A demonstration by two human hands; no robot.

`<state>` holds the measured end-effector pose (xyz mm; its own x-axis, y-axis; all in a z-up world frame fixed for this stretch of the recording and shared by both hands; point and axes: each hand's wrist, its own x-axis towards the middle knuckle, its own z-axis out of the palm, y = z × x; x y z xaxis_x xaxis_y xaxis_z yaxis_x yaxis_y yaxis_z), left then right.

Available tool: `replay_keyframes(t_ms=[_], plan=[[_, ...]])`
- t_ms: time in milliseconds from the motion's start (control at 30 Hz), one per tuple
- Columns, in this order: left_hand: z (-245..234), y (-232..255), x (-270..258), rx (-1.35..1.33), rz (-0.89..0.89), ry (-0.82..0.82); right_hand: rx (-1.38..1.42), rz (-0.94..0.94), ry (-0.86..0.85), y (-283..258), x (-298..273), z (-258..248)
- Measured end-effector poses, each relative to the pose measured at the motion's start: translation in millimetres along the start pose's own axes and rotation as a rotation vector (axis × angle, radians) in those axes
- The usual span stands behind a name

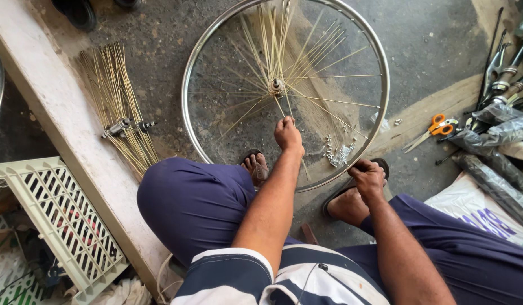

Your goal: The person sits on the floor and works on a bicycle wheel, using a small tool to tighten the spokes. They rotate the wheel to access different sections and continue the tightening process.

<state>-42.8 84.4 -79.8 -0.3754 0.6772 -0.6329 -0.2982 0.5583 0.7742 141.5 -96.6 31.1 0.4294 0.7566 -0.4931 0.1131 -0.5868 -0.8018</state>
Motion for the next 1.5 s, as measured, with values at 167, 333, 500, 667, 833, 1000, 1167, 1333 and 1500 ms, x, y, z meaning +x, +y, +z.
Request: replay_keyframes(t_ms=[167,333,500,667,833,1000,1167,1333,1500], plan=[[-11.0,-11.5,-54.6,-0.204,-0.153,-0.378,-0.198,-0.044,0.01,-3.9,4.8,-9.7],[7.6,-29.1,-87.6,0.044,-0.375,-0.721,-0.022,-0.002,0.036,-2.1,3.1,-3.8],[5.4,-29.1,-105.2,0.206,-0.419,-0.784,0.222,-0.045,-0.015,-4.8,1.3,-0.4],[4.6,-26.6,-107.0,0.211,-0.435,-0.759,-0.019,0.02,0.046,-15.7,0.3,-0.1],[3.8,-38.4,-104.5,0.164,-0.399,-0.771,-0.043,0.03,0.053,-19.4,0.4,1.9],[3.4,-34.5,-104.4,0.16,-0.419,-0.793,-0.036,0.038,0.045,-13.6,2.8,0.6],[3.5,-10.9,-107.7,0.172,-0.475,-0.795,0.206,-0.021,-0.003,-1.5,7.3,-0.8],[-2.7,7.7,-105.1,0.134,-0.487,-0.892,0.252,-0.008,-0.033,-6.2,9.7,-5.8],[-5.9,13.3,-104.4,0.111,-0.494,-0.925,0.186,0.001,-0.019,-24.8,4.8,-3.7]])
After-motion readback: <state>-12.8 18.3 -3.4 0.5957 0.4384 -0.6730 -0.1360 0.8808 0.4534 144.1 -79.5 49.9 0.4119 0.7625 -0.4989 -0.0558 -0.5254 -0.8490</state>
